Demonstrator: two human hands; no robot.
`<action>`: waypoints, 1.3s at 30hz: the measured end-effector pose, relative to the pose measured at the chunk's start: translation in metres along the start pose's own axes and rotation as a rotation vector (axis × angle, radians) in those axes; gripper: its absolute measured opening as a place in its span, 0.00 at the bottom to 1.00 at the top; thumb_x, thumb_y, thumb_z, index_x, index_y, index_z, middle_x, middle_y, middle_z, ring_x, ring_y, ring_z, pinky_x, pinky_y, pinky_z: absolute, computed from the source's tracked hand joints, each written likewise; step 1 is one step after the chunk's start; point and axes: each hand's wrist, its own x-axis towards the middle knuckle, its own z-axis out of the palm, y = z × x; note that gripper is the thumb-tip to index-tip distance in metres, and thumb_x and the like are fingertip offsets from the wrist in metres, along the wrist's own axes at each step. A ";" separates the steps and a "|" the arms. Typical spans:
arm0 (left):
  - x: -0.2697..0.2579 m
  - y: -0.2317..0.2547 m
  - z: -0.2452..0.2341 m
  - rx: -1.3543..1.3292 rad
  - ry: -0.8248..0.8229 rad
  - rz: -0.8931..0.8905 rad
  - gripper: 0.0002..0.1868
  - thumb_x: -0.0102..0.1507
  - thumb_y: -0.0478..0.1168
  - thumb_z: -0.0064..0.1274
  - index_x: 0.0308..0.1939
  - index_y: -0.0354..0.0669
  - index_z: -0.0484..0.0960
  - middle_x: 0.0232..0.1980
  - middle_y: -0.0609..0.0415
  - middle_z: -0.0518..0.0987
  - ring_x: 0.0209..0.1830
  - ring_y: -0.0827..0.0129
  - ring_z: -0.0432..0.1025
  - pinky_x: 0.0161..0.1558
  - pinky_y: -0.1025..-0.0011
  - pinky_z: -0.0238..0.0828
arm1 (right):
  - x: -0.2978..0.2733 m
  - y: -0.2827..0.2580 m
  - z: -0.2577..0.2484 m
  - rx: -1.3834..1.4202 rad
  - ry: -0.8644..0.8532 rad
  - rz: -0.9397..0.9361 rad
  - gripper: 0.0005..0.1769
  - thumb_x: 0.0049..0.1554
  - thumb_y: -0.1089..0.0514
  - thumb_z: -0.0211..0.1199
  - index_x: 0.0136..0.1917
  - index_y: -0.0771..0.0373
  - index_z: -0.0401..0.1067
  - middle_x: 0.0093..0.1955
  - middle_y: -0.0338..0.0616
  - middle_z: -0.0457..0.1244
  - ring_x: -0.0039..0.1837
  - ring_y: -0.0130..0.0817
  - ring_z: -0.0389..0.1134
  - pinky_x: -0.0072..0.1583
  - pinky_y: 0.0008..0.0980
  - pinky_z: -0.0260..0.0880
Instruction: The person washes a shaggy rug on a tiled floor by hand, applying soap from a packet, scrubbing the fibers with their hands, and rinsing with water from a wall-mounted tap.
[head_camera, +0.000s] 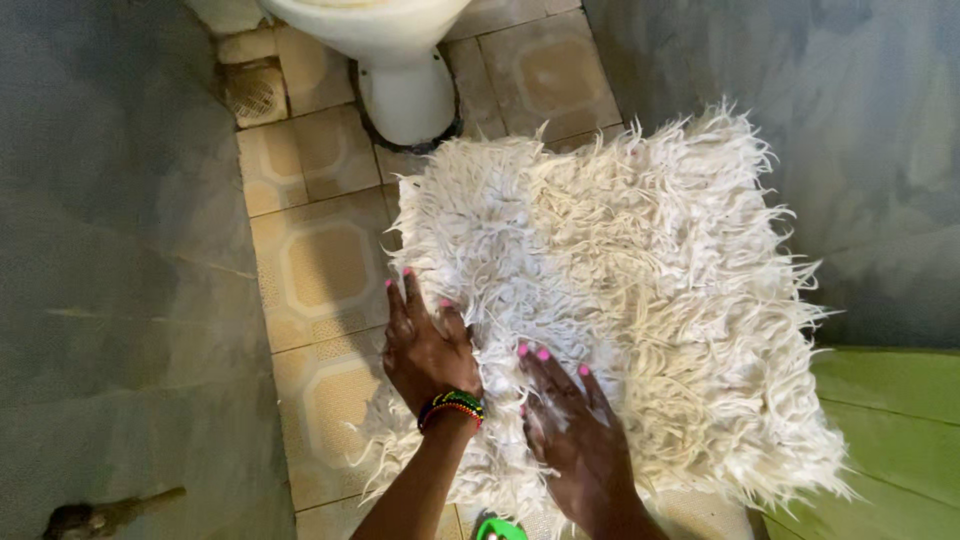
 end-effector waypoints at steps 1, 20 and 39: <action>-0.001 -0.001 -0.001 0.003 0.010 0.015 0.32 0.69 0.51 0.42 0.77 0.50 0.64 0.78 0.43 0.64 0.68 0.47 0.68 0.63 0.51 0.65 | 0.014 0.002 0.005 -0.023 -0.012 0.014 0.27 0.49 0.61 0.61 0.64 0.61 0.71 0.78 0.46 0.56 0.81 0.35 0.48 0.76 0.48 0.47; -0.004 -0.002 0.008 0.113 0.055 0.077 0.34 0.68 0.48 0.47 0.78 0.51 0.62 0.76 0.45 0.66 0.67 0.47 0.70 0.59 0.48 0.68 | 0.026 0.020 0.006 -0.097 0.024 -0.019 0.36 0.57 0.58 0.54 0.78 0.59 0.54 0.81 0.51 0.50 0.80 0.44 0.50 0.76 0.51 0.45; -0.003 -0.005 0.017 0.220 0.013 0.092 0.33 0.68 0.46 0.46 0.78 0.47 0.61 0.73 0.41 0.68 0.64 0.46 0.69 0.56 0.47 0.68 | 0.149 0.117 -0.006 -0.255 0.075 0.706 0.37 0.71 0.41 0.27 0.83 0.66 0.33 0.84 0.62 0.35 0.83 0.53 0.41 0.82 0.46 0.37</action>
